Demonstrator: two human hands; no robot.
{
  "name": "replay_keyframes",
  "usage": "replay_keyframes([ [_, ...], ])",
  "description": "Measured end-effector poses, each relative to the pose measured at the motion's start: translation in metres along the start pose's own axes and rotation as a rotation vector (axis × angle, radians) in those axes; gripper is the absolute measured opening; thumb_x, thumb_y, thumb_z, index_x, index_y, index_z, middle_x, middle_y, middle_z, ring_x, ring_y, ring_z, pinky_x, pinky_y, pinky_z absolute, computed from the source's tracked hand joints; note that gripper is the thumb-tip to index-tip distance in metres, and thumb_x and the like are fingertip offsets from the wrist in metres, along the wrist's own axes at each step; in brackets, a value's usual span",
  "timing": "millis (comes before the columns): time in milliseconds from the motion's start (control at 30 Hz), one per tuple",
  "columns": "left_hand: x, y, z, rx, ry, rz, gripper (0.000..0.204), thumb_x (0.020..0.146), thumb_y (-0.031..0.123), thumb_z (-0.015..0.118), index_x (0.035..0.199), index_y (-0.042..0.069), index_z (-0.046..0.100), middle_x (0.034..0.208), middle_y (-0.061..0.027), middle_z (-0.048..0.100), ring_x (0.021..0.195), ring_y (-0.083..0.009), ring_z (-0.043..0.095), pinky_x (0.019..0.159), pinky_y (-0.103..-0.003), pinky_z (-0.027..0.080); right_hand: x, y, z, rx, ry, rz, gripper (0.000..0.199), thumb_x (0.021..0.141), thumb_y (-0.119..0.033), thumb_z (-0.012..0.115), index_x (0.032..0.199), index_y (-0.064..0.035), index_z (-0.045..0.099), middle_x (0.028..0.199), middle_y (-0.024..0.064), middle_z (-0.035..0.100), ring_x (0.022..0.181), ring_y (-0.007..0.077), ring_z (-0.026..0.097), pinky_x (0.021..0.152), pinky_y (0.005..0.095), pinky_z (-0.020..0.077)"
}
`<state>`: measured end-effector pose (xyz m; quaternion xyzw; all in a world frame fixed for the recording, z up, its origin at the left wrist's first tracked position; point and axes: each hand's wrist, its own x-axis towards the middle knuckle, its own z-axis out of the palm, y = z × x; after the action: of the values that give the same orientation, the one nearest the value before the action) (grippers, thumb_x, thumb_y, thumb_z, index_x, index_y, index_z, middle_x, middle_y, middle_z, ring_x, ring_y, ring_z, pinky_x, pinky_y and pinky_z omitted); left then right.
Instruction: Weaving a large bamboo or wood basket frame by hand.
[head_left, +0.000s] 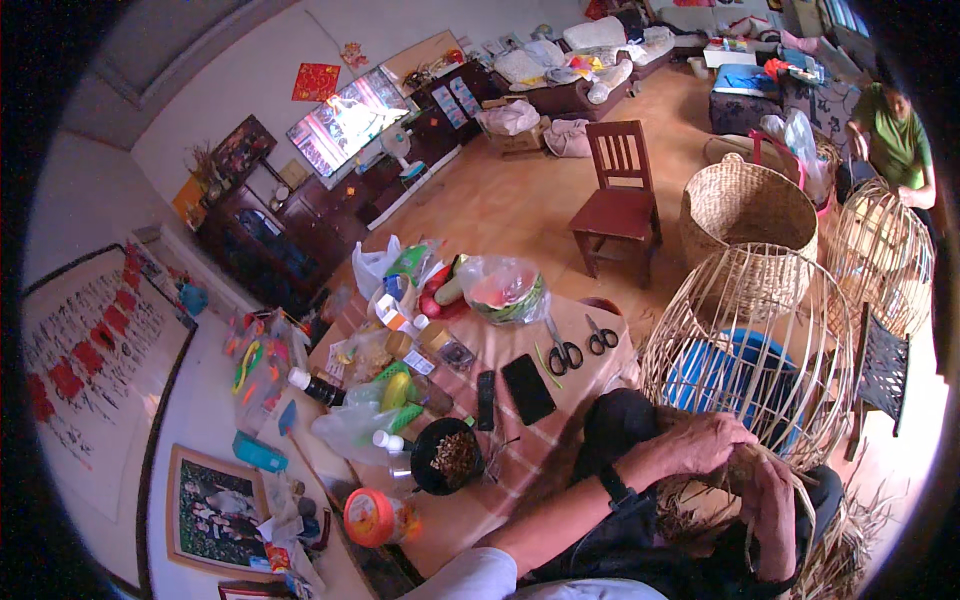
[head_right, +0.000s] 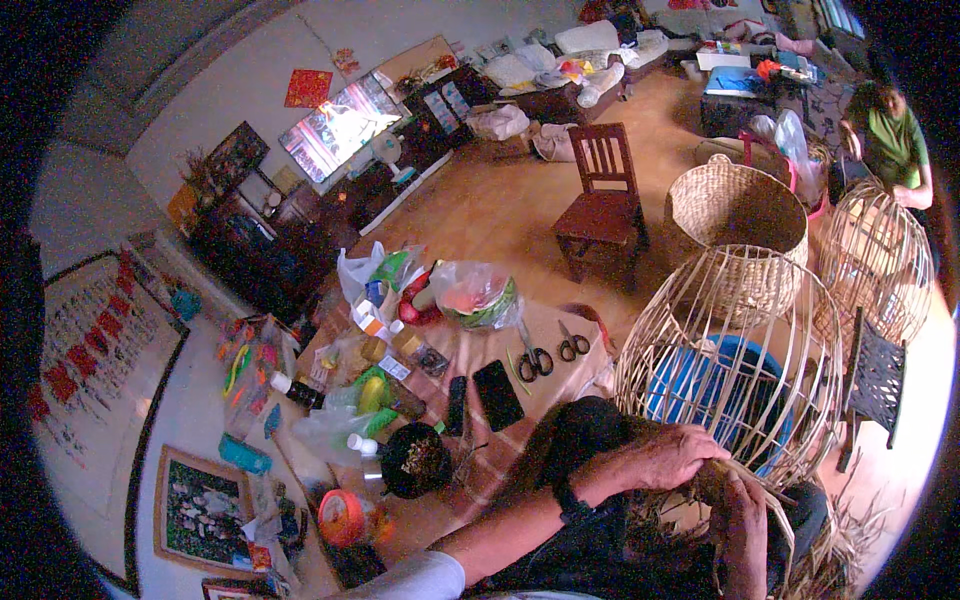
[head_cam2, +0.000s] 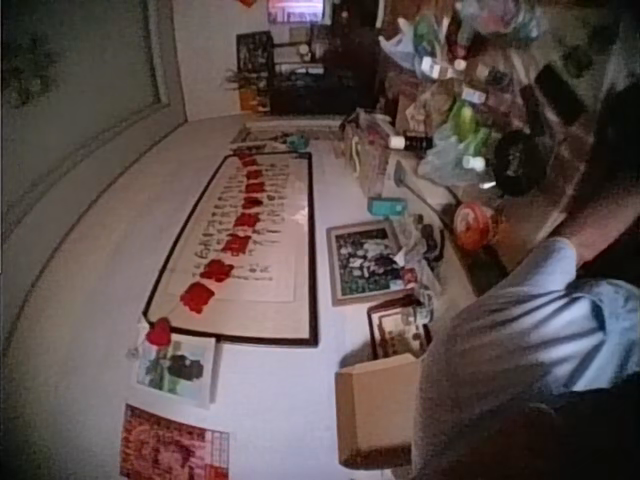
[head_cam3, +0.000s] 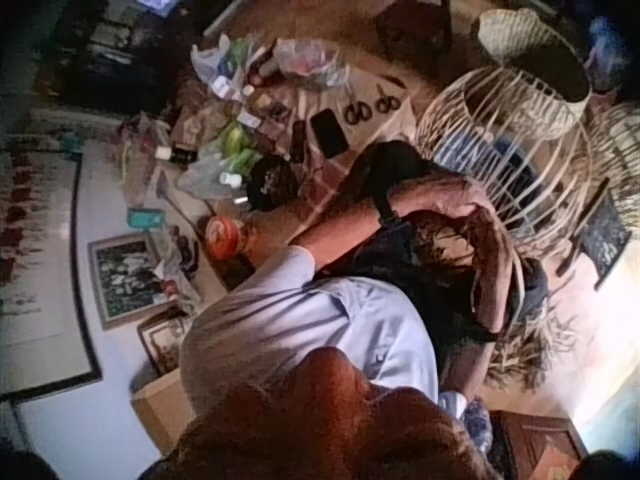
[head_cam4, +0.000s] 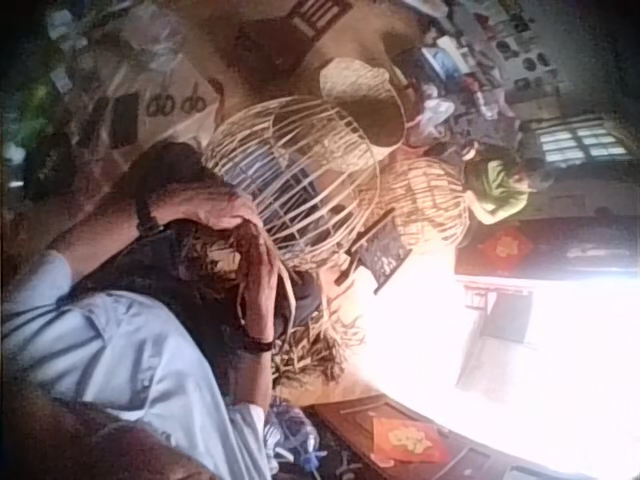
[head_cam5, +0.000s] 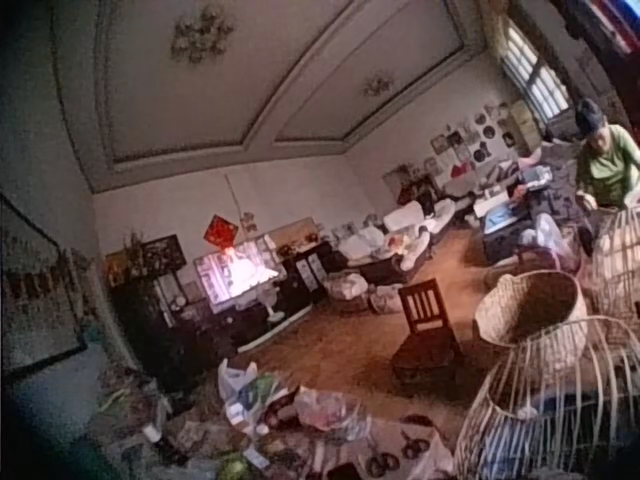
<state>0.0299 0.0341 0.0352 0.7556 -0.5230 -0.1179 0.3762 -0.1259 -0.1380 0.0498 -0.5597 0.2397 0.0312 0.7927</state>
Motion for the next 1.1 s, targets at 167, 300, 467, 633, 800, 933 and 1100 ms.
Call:
replay_keyframes([
  [167,-0.006,0.009,0.007,-0.025,0.158,-0.031,0.022,0.093,0.011,0.066,0.112,0.007,0.076,0.104,-0.0147,0.075,0.100,-0.0363,0.071,0.094,-0.045,0.056,-0.006,-0.031,0.021,0.074,-0.140,0.038,0.033,0.108,-0.035,0.056,0.115,-0.0063,0.070,0.080,-0.0026,0.064,0.050,0.0070,0.049,0.043,0.0225,0.0364],
  [300,-0.001,0.010,0.015,0.000,0.191,-0.101,0.020,0.094,0.014,0.068,0.111,0.008,0.076,0.102,-0.0141,0.075,0.099,-0.0360,0.071,0.092,-0.044,0.056,-0.024,-0.052,-0.005,0.197,-0.065,0.033,0.034,0.110,-0.040,0.051,0.114,-0.0093,0.065,0.063,-0.0018,0.054,0.038,0.0085,0.042,0.033,0.0232,0.0336],
  [467,0.006,0.017,0.014,-0.026,0.164,-0.228,0.019,0.095,0.019,0.068,0.108,0.008,0.074,0.101,-0.0134,0.075,0.100,-0.0365,0.071,0.090,-0.045,0.056,-0.020,-0.029,-0.078,0.626,-0.138,-0.410,0.031,0.112,-0.035,0.050,0.119,-0.0058,0.060,0.066,-0.0017,0.051,0.044,0.0089,0.045,0.039,0.0233,0.0409],
  [633,0.002,0.013,0.015,-0.057,0.195,-0.213,0.016,0.095,0.015,0.065,0.107,0.007,0.074,0.101,-0.0150,0.074,0.101,-0.0366,0.071,0.091,-0.044,0.055,-0.006,-0.041,0.005,-0.527,0.135,-0.391,0.021,0.098,-0.010,0.071,0.115,0.0007,0.064,0.093,0.0082,0.068,0.081,0.0139,0.061,0.070,0.0328,0.0499],
  [800,-0.002,0.009,0.015,-0.117,0.278,-0.197,0.017,0.093,0.010,0.064,0.106,0.006,0.074,0.104,-0.0177,0.074,0.100,-0.0364,0.072,0.091,-0.045,0.055,0.038,-0.027,0.010,-0.384,0.114,-0.298,0.015,0.100,-0.012,0.071,0.104,0.0014,0.065,0.088,0.0054,0.067,0.078,0.0150,0.062,0.068,0.0303,0.0503],
  [933,0.002,0.029,0.016,0.007,0.220,-0.220,0.036,0.094,0.008,0.062,0.130,0.007,0.065,0.107,-0.0183,0.073,0.101,-0.0361,0.071,0.092,-0.044,0.056,0.075,0.010,-0.023,-0.470,0.301,-0.785,0.012,0.094,-0.004,0.076,0.098,-0.0004,0.065,0.085,0.0059,0.067,0.078,0.0134,0.060,0.069,0.0281,0.0501],
  [1100,-0.020,0.015,0.055,0.433,0.184,-0.020,0.056,0.094,0.004,0.051,0.149,-0.007,0.047,0.145,-0.0226,0.054,0.139,-0.0359,0.051,0.122,-0.046,0.038,0.093,0.013,-0.022,-0.484,0.352,-0.764,0.018,0.085,0.001,0.080,0.093,0.0002,0.064,0.088,0.0083,0.067,0.077,0.0192,0.064,0.070,0.0319,0.0526],
])
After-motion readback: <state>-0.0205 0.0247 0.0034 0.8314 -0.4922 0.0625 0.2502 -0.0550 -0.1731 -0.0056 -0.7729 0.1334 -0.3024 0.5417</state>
